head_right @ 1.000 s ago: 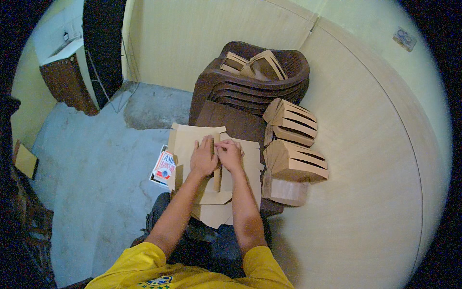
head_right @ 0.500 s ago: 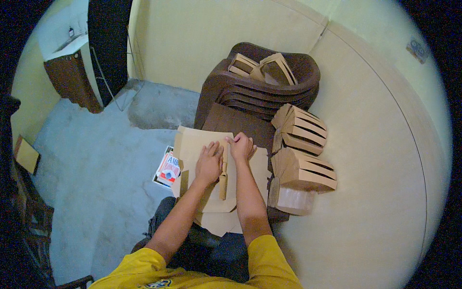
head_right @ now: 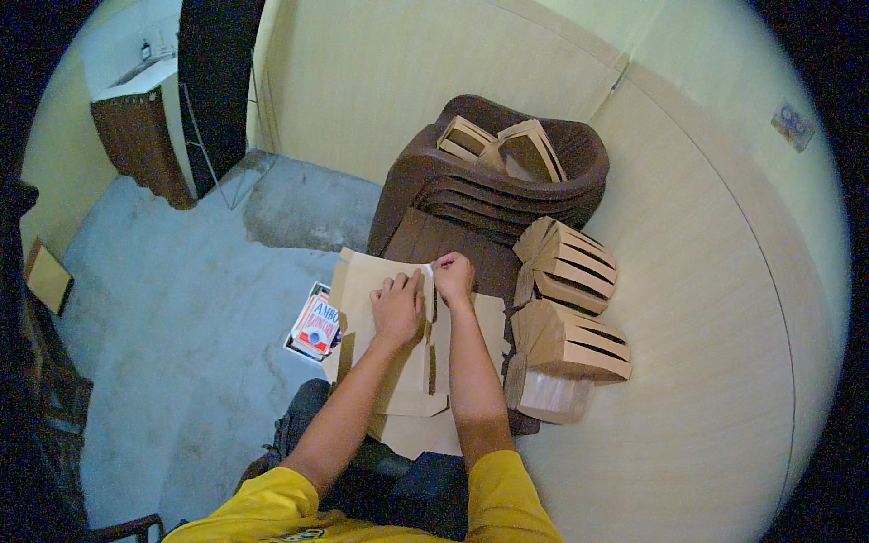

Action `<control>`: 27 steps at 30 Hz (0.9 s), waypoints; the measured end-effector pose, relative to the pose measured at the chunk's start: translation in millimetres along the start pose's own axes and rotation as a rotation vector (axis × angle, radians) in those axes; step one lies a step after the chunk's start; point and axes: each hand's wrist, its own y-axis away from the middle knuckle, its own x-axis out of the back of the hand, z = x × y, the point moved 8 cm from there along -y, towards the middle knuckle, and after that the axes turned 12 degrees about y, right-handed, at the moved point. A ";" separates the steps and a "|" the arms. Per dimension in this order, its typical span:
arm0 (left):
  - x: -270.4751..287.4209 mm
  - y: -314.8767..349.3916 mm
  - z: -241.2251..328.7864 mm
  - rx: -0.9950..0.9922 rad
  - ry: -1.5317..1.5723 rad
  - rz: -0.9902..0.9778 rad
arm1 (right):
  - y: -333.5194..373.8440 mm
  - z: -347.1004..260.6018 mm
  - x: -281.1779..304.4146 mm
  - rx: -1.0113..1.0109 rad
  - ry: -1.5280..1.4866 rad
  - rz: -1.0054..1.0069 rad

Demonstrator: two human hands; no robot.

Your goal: The person assembles flat cardboard box blanks into small boxes by folding and tucking flaps. They handle each blank one at a time, fold the sides, and secure the flaps to form a finished box, then place it on a growing stack.

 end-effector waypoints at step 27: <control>-17.9 -10.3 -7.4 -0.028 -0.286 0.019 | -29.6 8.6 -14.3 0.011 0.196 -0.294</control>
